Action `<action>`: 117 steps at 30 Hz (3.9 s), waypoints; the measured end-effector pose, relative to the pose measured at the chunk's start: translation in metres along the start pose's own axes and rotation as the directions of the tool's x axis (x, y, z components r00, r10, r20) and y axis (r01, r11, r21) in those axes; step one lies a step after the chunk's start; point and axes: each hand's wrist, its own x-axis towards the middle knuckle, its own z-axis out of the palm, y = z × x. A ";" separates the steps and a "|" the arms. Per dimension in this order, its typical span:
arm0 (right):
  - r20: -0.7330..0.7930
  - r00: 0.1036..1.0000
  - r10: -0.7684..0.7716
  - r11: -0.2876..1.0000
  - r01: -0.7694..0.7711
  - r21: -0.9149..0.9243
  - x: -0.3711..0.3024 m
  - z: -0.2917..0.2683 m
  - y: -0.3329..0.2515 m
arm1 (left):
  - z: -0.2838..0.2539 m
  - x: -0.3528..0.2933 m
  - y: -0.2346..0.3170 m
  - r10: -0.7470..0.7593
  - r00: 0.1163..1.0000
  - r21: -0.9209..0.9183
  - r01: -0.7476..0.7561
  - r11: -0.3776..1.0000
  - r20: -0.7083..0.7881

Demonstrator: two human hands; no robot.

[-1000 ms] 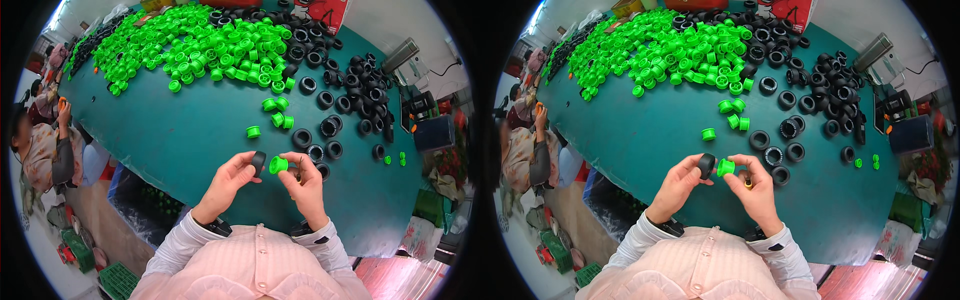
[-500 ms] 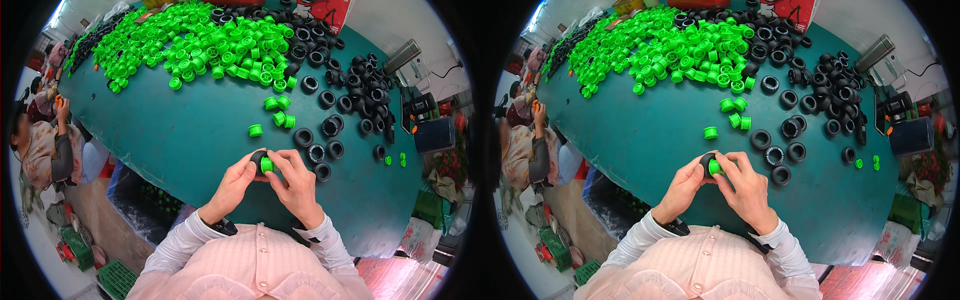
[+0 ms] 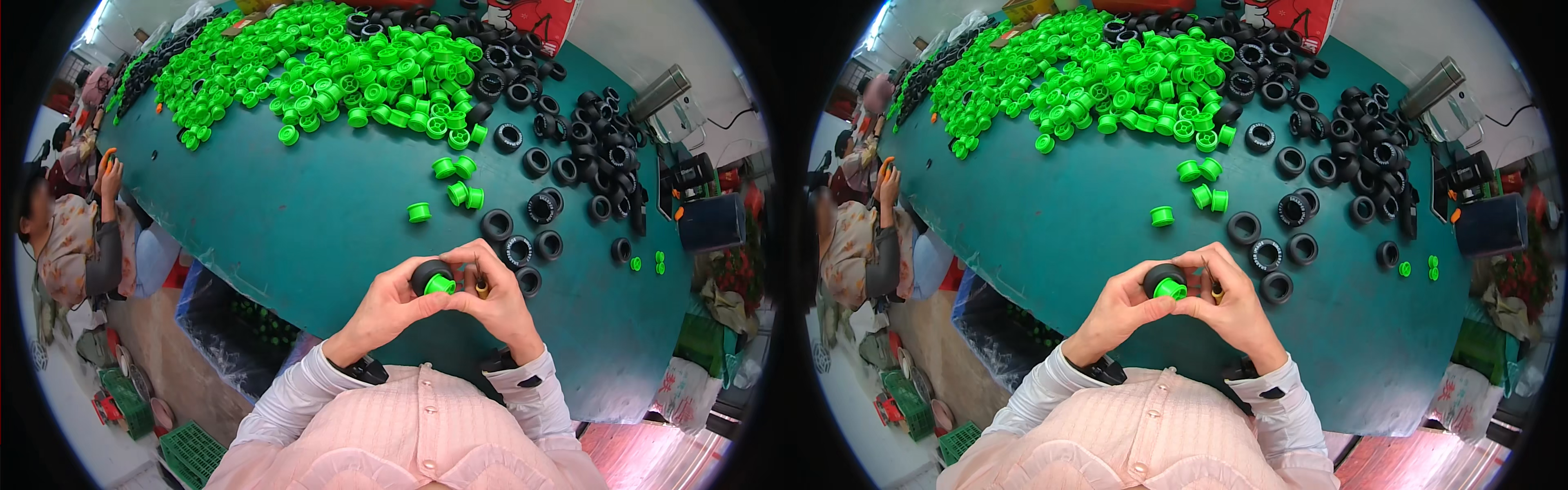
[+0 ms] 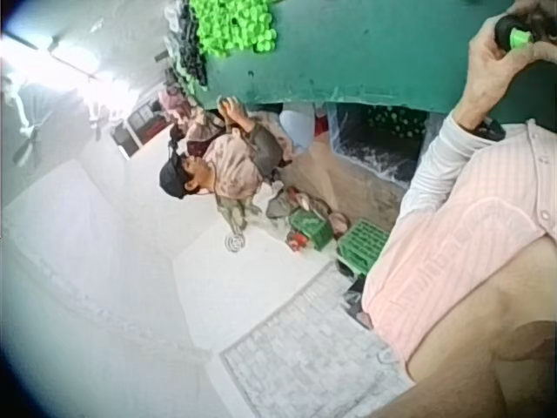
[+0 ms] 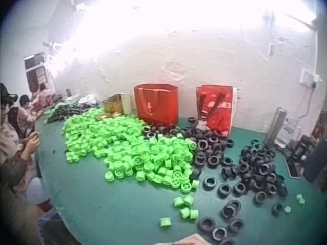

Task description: Assembling small green hubs into black rubber tires for toy vehicles.

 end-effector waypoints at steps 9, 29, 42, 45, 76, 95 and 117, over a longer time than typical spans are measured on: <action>-0.006 0.994 0.107 0.993 -0.106 0.041 0.003 0.001 -0.002 | -0.005 -0.001 -0.001 0.035 0.997 0.139 -0.044 0.989 0.066; -0.186 0.969 -0.161 0.912 0.074 -0.403 -0.001 0.014 -0.003 | -0.004 0.009 0.004 -0.010 0.998 -0.033 0.008 0.999 -0.054; -0.263 0.944 -0.200 0.927 0.096 -0.362 0.010 0.022 -0.011 | -0.007 0.010 0.000 0.006 0.999 -0.103 -0.010 0.995 -0.045; -0.316 0.919 -0.234 0.922 0.107 -0.372 0.011 0.026 0.003 | 0.002 0.011 0.000 0.037 0.987 0.047 -0.031 0.998 -0.155; -0.395 0.916 -0.064 0.980 -0.017 -0.198 0.005 0.040 0.014 | 0.004 0.011 -0.022 0.177 0.948 0.031 -0.175 0.984 -0.263; -0.375 0.915 -0.147 0.955 0.034 -0.293 0.002 0.036 0.006 | 0.006 0.015 -0.018 0.225 0.948 0.212 -0.178 0.961 -0.224; -0.330 0.936 -0.120 0.959 0.023 -0.282 0.006 0.031 0.008 | 0.004 0.017 -0.021 0.196 0.932 0.081 -0.180 0.980 -0.305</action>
